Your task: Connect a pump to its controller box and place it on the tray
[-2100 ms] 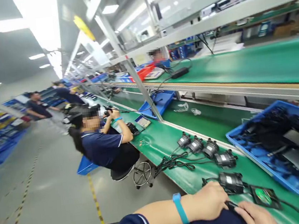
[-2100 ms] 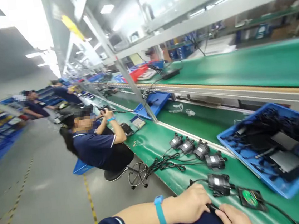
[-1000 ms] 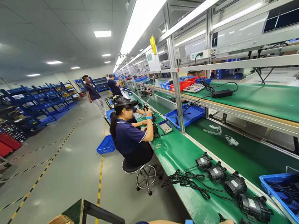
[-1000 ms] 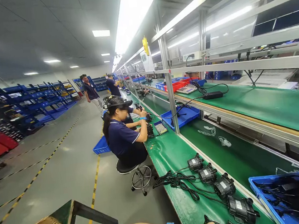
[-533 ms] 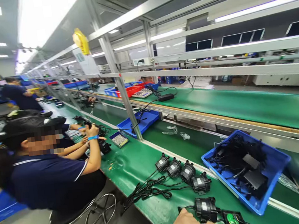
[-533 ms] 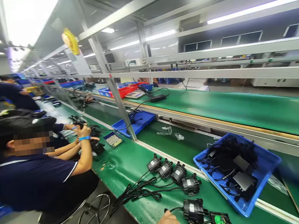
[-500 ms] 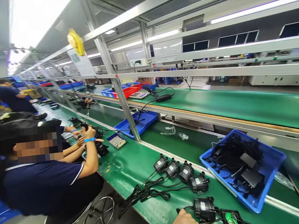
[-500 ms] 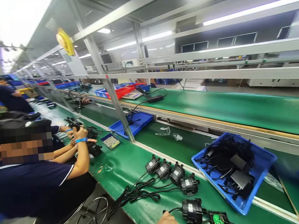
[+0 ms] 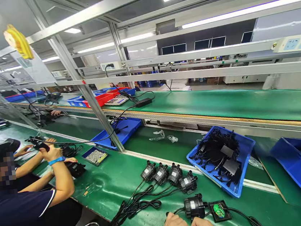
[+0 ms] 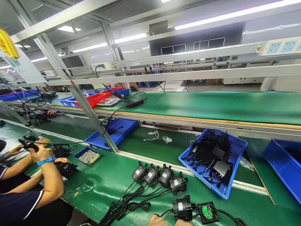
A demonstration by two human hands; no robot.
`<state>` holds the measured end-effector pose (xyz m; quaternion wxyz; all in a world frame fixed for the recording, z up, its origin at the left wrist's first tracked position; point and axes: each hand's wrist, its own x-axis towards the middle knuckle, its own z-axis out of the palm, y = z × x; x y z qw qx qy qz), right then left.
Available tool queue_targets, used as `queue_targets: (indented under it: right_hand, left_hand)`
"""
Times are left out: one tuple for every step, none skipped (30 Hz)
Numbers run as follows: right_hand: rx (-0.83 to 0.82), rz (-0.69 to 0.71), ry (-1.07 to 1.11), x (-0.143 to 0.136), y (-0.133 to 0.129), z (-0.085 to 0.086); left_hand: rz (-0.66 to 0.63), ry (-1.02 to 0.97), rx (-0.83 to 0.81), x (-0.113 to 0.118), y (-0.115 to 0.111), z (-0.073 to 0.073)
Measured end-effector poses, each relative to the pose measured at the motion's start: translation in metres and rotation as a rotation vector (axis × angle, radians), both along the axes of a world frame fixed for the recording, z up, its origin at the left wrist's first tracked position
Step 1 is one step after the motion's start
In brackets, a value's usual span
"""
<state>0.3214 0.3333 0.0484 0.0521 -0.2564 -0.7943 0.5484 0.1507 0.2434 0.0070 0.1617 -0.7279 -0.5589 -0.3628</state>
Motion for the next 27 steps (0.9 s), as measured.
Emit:
queue_targets:
  right_hand:
    - [-0.019, 0.012, 0.006, -0.001, 0.000, 0.003]
    - [-0.021, 0.020, 0.006, -0.002, 0.000, 0.005]
    - [-0.016, 0.030, -0.007, -0.003, -0.001, 0.008]
    - [-0.004, 0.036, -0.030, -0.004, -0.002, 0.010]
    - [0.008, 0.040, -0.052, -0.005, -0.003, 0.012]
    - [0.015, 0.036, -0.063, -0.006, -0.004, 0.013]
    - [0.010, 0.028, -0.060, -0.006, -0.004, 0.013]
    - [-0.001, 0.015, -0.045, -0.007, -0.005, 0.013]
    - [-0.006, 0.003, -0.021, -0.007, -0.005, 0.011]
    - [-0.009, -0.008, 0.003, -0.006, -0.005, 0.009]
    - [-0.010, -0.017, 0.016, -0.005, -0.005, 0.006]
    - [-0.002, -0.031, 0.017, -0.004, -0.006, 0.003]
    - [0.014, -0.047, 0.008, -0.002, -0.006, -0.001]
    - [0.033, -0.064, -0.005, 0.000, -0.007, -0.005]
    - [0.045, -0.078, -0.020, 0.001, -0.007, -0.009]
    - [0.053, -0.095, -0.031, 0.002, -0.008, -0.013]
    - [0.061, -0.108, -0.032, 0.001, -0.008, -0.016]
    - [0.065, -0.107, -0.026, 0.000, -0.007, -0.018]
    - [0.067, -0.103, -0.009, -0.001, -0.006, -0.020]
    - [0.072, -0.096, 0.017, -0.003, -0.005, -0.020]
    - [0.080, -0.080, 0.046, -0.005, -0.004, -0.019]
    - [0.092, -0.059, 0.070, -0.006, -0.003, -0.018]
    - [0.105, -0.041, 0.085, -0.007, -0.001, -0.016]
    - [0.115, -0.027, 0.087, -0.006, -0.001, -0.015]
    - [0.118, -0.018, 0.075, -0.005, 0.000, -0.013]
    - [0.104, -0.007, 0.049, -0.003, 0.000, -0.012]
    - [0.076, -0.001, 0.017, -0.002, 0.000, -0.010]
  left_hand:
    - [-0.002, 0.000, -0.012, -0.001, 0.000, 0.000]
    - [-0.010, 0.008, -0.035, -0.002, -0.001, 0.001]
    - [-0.019, 0.021, -0.064, -0.004, -0.002, 0.002]
    - [-0.029, 0.038, -0.089, -0.005, -0.004, 0.004]
    - [-0.042, 0.056, -0.113, -0.007, -0.005, 0.006]
    - [-0.050, 0.069, -0.135, -0.008, -0.006, 0.008]
    - [-0.056, 0.074, -0.150, -0.009, -0.007, 0.010]
    - [-0.057, 0.071, -0.151, -0.008, -0.007, 0.012]
    - [-0.058, 0.063, -0.143, -0.008, -0.007, 0.014]
    - [-0.053, 0.052, -0.127, -0.006, -0.006, 0.015]
    - [-0.039, 0.038, -0.108, -0.004, -0.006, 0.015]
    - [-0.021, 0.028, -0.084, -0.002, -0.005, 0.015]
    - [-0.005, 0.025, -0.063, 0.000, -0.005, 0.015]
    - [0.009, 0.024, -0.048, 0.002, -0.004, 0.015]
    - [0.018, 0.023, -0.043, 0.003, -0.004, 0.015]
    - [0.023, 0.022, -0.041, 0.003, -0.005, 0.015]
    - [0.024, 0.019, -0.042, 0.003, -0.005, 0.016]
    - [0.024, 0.014, -0.048, 0.003, -0.006, 0.018]
    - [0.026, 0.009, -0.066, 0.001, -0.007, 0.020]
    - [0.023, 0.011, -0.094, 0.000, -0.008, 0.023]
    - [0.016, 0.021, -0.127, -0.001, -0.009, 0.026]
    - [0.014, 0.034, -0.159, -0.003, -0.011, 0.031]
    - [0.014, 0.050, -0.187, -0.003, -0.012, 0.035]
    - [0.018, 0.066, -0.204, -0.003, -0.014, 0.040]
    - [0.024, 0.080, -0.205, -0.003, -0.015, 0.045]
    - [0.030, 0.093, -0.199, -0.002, -0.016, 0.050]
    - [0.035, 0.104, -0.188, -0.002, -0.017, 0.054]
